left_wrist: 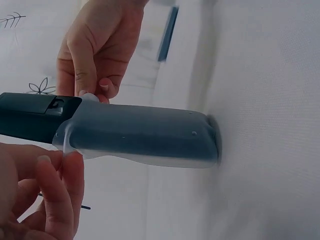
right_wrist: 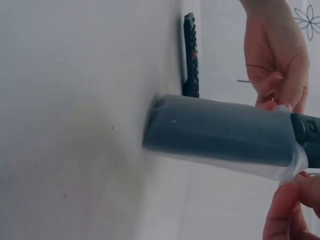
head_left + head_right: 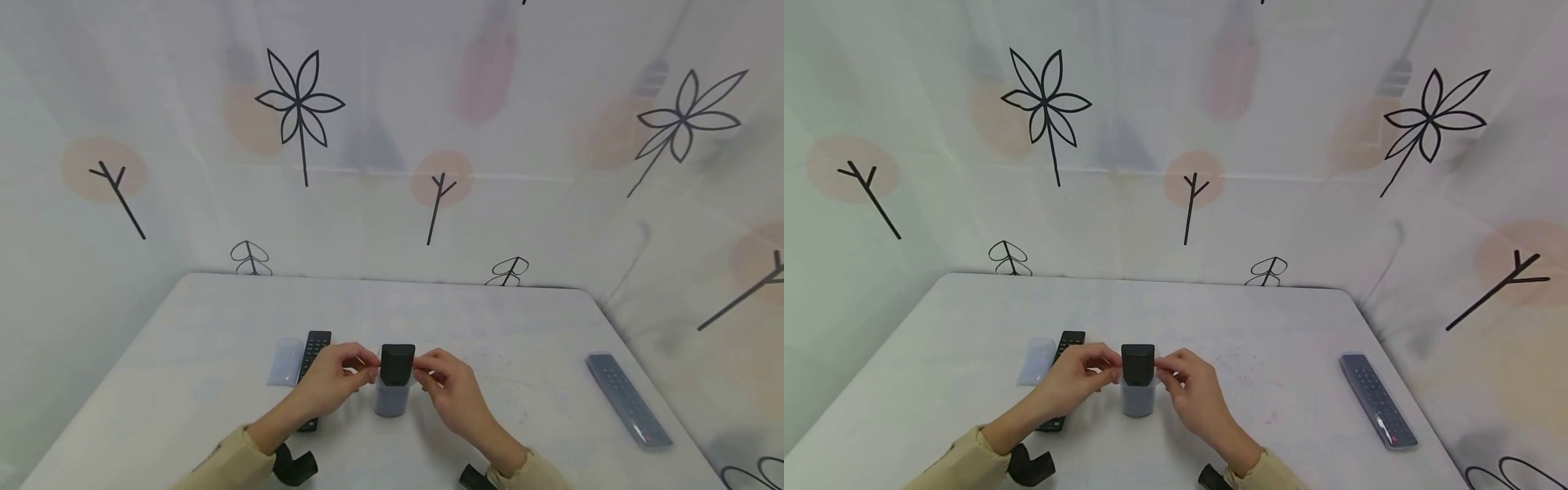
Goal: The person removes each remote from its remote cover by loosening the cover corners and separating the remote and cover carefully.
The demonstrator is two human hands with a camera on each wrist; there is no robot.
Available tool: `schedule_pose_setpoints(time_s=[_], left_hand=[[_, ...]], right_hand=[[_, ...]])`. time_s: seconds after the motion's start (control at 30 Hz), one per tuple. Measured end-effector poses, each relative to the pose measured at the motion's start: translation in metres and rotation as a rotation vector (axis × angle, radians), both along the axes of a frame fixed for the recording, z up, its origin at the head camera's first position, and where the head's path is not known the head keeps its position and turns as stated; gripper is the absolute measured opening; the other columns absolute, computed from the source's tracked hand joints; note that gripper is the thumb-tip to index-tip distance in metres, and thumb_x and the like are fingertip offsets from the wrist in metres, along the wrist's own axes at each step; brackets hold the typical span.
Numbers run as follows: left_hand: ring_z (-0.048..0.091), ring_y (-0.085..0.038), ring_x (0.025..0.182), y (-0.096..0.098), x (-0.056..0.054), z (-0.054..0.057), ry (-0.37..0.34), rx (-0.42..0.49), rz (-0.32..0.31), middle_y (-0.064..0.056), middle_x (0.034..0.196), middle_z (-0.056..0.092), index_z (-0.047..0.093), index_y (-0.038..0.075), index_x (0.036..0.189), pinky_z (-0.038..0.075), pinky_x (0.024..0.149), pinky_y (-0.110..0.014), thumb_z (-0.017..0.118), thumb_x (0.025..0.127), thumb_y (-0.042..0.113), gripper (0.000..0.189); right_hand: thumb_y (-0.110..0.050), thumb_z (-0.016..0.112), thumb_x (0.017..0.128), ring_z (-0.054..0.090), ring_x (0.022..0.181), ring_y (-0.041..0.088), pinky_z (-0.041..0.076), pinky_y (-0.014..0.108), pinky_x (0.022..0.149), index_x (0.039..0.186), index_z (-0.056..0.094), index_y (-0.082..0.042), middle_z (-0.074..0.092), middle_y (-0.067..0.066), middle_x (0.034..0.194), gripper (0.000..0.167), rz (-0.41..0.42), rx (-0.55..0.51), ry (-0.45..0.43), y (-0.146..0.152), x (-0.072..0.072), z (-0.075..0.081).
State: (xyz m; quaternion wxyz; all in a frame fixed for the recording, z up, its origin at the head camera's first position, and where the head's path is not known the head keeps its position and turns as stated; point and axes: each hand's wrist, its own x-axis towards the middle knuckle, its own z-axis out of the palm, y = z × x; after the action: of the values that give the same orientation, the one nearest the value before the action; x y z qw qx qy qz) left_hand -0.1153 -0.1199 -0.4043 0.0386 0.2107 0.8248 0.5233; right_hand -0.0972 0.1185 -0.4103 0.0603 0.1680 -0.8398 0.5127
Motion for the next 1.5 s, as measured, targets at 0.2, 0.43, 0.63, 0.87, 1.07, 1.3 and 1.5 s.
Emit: schedule_pose_setpoints(time_s=[0.2,0.43,0.63,0.87,1.07,1.3,1.5], left_hand=[[0.065,-0.014,0.086,0.001,0.000,-0.002,0.024,-0.024,0.015,0.006,0.094,0.069,0.074,0.014,0.100,0.055,0.065,-0.028,0.072,0.091,0.007,0.012],[0.064,-0.011,0.086,0.002,0.000,-0.007,0.117,-0.065,0.011,0.007,0.094,0.069,0.074,0.016,0.099,0.052,0.067,-0.026,0.073,0.090,0.006,0.012],[0.064,-0.008,0.084,0.005,0.002,-0.009,0.179,-0.087,0.035,0.010,0.092,0.068,0.074,0.018,0.097,0.052,0.064,-0.025,0.073,0.090,0.005,0.014],[0.067,-0.010,0.087,0.005,0.006,-0.006,0.139,-0.121,0.020,0.003,0.104,0.071,0.074,0.014,0.108,0.053,0.067,-0.026,0.070,0.091,0.007,0.019],[0.067,-0.011,0.086,0.007,0.003,-0.002,0.038,-0.083,0.023,0.002,0.103,0.072,0.074,0.011,0.108,0.054,0.071,-0.026,0.069,0.089,0.004,0.021],[0.063,-0.015,0.080,0.011,0.001,0.001,-0.012,0.001,0.030,-0.001,0.090,0.066,0.073,0.007,0.101,0.053,0.068,-0.026,0.070,0.079,-0.004,0.026],[0.059,-0.012,0.078,0.011,0.002,0.000,0.030,-0.046,0.016,0.001,0.087,0.062,0.072,0.008,0.100,0.049,0.064,-0.025,0.070,0.076,-0.006,0.028]], right_hand=[[0.007,0.071,0.087,0.058,0.080,0.011,0.051,0.026,0.067,0.104,0.076,-0.013,0.063,-0.010,0.092,0.028,-0.014,0.048,0.033,-0.001,-0.001,-0.005],[0.009,0.071,0.085,0.061,0.082,0.010,0.053,0.026,0.068,0.105,0.076,-0.012,0.063,-0.009,0.091,0.029,-0.008,0.070,0.043,-0.001,-0.003,-0.010],[0.007,0.071,0.087,0.063,0.088,0.015,0.054,0.026,0.072,0.105,0.075,-0.012,0.065,-0.004,0.092,0.026,-0.031,0.027,-0.041,-0.003,-0.003,-0.006],[0.006,0.071,0.087,0.062,0.088,0.016,0.053,0.026,0.067,0.102,0.075,-0.013,0.063,-0.007,0.092,0.025,-0.051,0.020,-0.050,-0.006,-0.001,-0.002],[0.010,0.071,0.084,0.063,0.086,0.016,0.054,0.026,0.068,0.100,0.075,-0.010,0.061,-0.007,0.092,0.026,-0.062,0.030,-0.007,-0.008,0.000,-0.002],[0.014,0.072,0.081,0.061,0.081,0.012,0.053,0.025,0.065,0.100,0.075,-0.006,0.060,-0.006,0.093,0.028,-0.049,0.082,0.100,-0.012,0.001,-0.002],[0.018,0.070,0.077,0.056,0.076,0.008,0.050,0.024,0.061,0.102,0.076,-0.006,0.057,-0.010,0.092,0.035,-0.020,0.120,0.188,-0.012,0.000,-0.005]])
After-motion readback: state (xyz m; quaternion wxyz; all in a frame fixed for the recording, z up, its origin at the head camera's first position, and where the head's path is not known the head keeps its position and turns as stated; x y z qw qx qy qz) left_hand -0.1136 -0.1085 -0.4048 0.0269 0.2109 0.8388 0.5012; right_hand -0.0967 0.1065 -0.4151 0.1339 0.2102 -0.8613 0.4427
